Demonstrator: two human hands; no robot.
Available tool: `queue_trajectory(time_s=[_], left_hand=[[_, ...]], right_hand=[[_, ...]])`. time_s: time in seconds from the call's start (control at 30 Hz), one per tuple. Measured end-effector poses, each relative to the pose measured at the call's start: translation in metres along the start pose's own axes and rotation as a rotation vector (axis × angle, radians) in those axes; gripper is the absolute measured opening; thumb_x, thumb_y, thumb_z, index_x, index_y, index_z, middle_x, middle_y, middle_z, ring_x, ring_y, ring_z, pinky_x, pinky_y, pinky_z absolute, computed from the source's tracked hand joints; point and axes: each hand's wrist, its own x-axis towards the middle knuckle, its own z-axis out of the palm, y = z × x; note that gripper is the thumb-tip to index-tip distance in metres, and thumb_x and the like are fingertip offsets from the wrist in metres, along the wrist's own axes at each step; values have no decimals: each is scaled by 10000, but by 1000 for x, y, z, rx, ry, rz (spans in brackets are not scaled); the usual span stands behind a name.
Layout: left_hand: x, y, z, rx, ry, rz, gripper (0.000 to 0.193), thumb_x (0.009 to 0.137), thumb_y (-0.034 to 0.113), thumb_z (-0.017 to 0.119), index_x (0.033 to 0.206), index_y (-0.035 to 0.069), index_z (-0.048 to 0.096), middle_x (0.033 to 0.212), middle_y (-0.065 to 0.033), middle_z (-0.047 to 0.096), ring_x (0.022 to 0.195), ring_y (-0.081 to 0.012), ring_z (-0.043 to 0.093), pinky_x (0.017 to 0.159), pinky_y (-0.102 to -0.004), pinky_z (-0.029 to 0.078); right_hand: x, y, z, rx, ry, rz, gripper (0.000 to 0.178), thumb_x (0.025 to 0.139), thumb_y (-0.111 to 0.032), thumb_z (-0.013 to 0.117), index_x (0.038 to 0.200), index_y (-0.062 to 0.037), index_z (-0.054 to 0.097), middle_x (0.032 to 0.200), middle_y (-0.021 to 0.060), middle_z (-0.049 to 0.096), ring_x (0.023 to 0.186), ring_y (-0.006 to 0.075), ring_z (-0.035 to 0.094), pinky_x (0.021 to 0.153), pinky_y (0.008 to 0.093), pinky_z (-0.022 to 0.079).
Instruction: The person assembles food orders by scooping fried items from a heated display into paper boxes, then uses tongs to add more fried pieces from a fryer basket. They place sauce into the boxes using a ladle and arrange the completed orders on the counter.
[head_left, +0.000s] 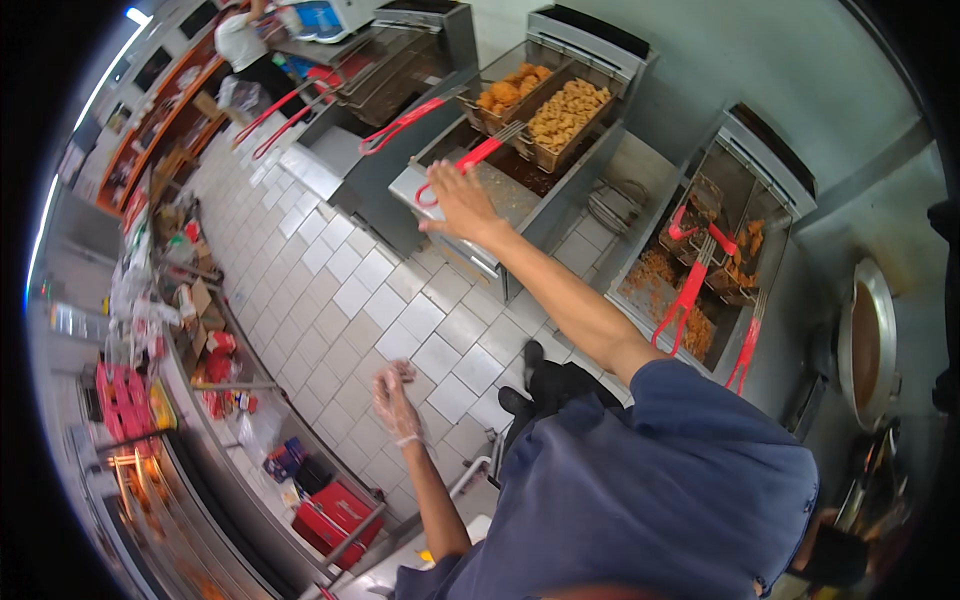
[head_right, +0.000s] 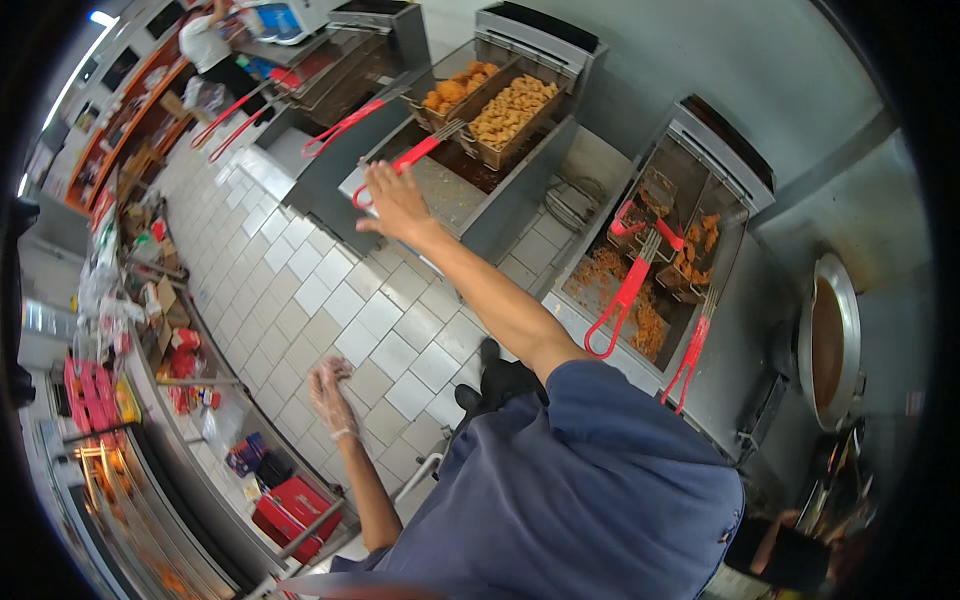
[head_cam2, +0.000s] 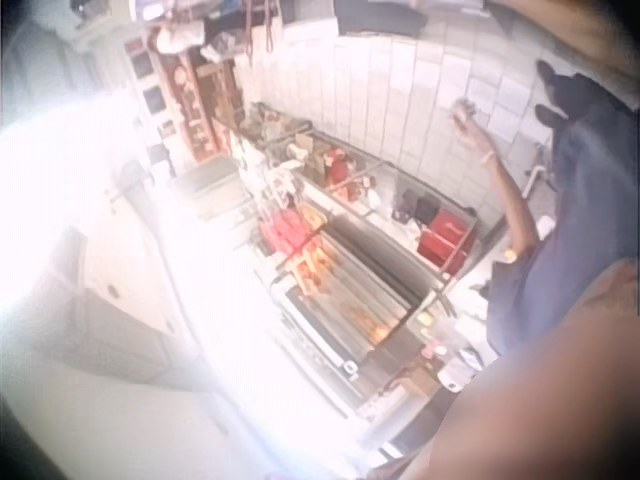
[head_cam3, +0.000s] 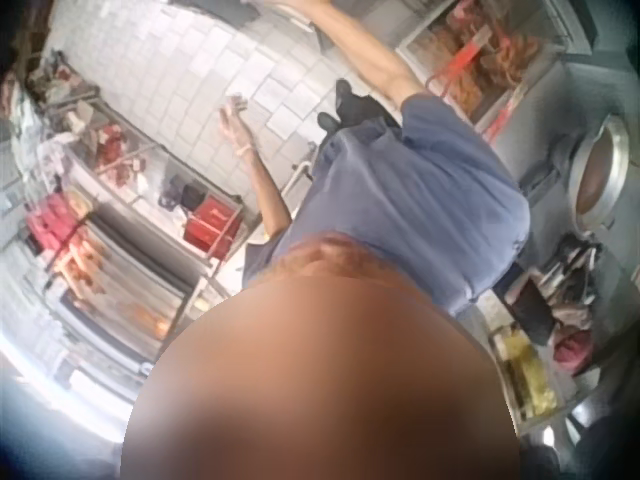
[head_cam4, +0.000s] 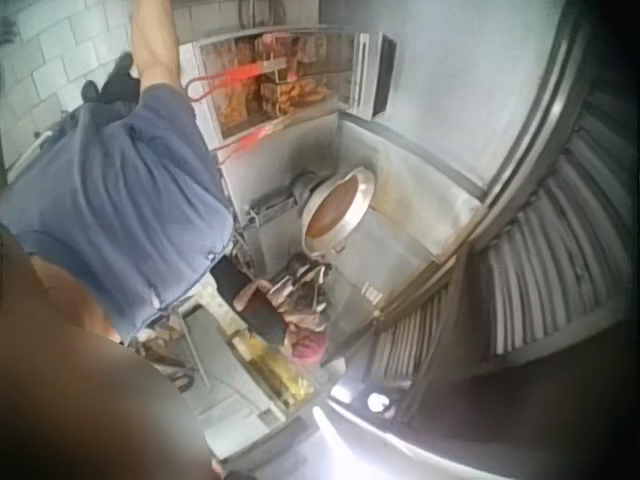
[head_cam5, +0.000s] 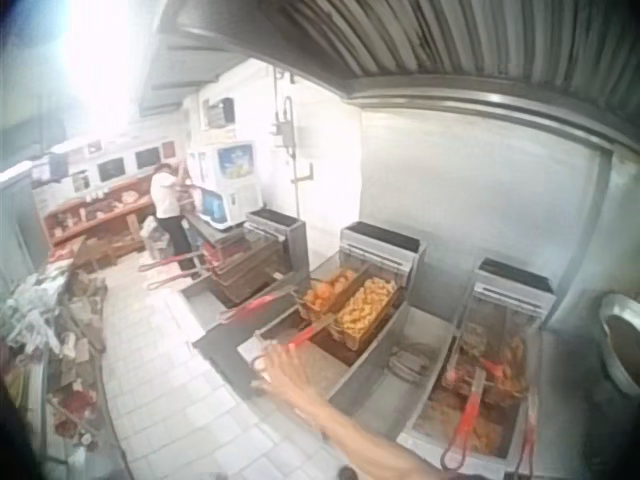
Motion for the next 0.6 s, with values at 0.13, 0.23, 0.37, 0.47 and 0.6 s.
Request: queue_trajectory(time_s=[0.13,0.23,0.37,0.47,0.6], left_hand=[[113,29,54,-22,-77,110,301,1068,296,608,1021,3,658,1000,-138,715,853,-200,670,789,-347,539],[165,48,101,-85,-112,133,316,1074,314,598,1036,4,651,996,-140,703,848,-210,668,791,-359,539],[229,68,164,-167,-260,163,336,1072,351,602,1072,18,640,1007,-135,693,846,-211,658,794,-368,529],[263,70,205,-186,-366,149,327,1076,333,597,1070,9,640,1014,-143,699,857,-218,668,811,-371,539],[306,66,248,-182,-477,108,307,1086,292,583,1073,-9,646,1010,-160,712,880,-229,684,845,-374,553]], right_hand=[[6,6,10,78,193,55,907,1014,-658,507,1594,27,373,1666,222,362,1576,365,285,1277,610,167],[8,11,14,63,77,31,868,1010,-663,502,1575,-8,425,1604,196,457,1533,370,351,1278,613,172],[9,17,14,195,161,67,812,1017,-662,488,1543,-43,483,1569,126,506,1511,350,376,1289,609,162],[11,29,14,150,-172,115,806,1013,-657,504,1525,-35,495,1578,159,482,1514,342,373,1294,621,122],[10,32,11,274,128,74,841,995,-679,514,1556,-55,467,1603,124,467,1540,299,356,1302,606,99]])
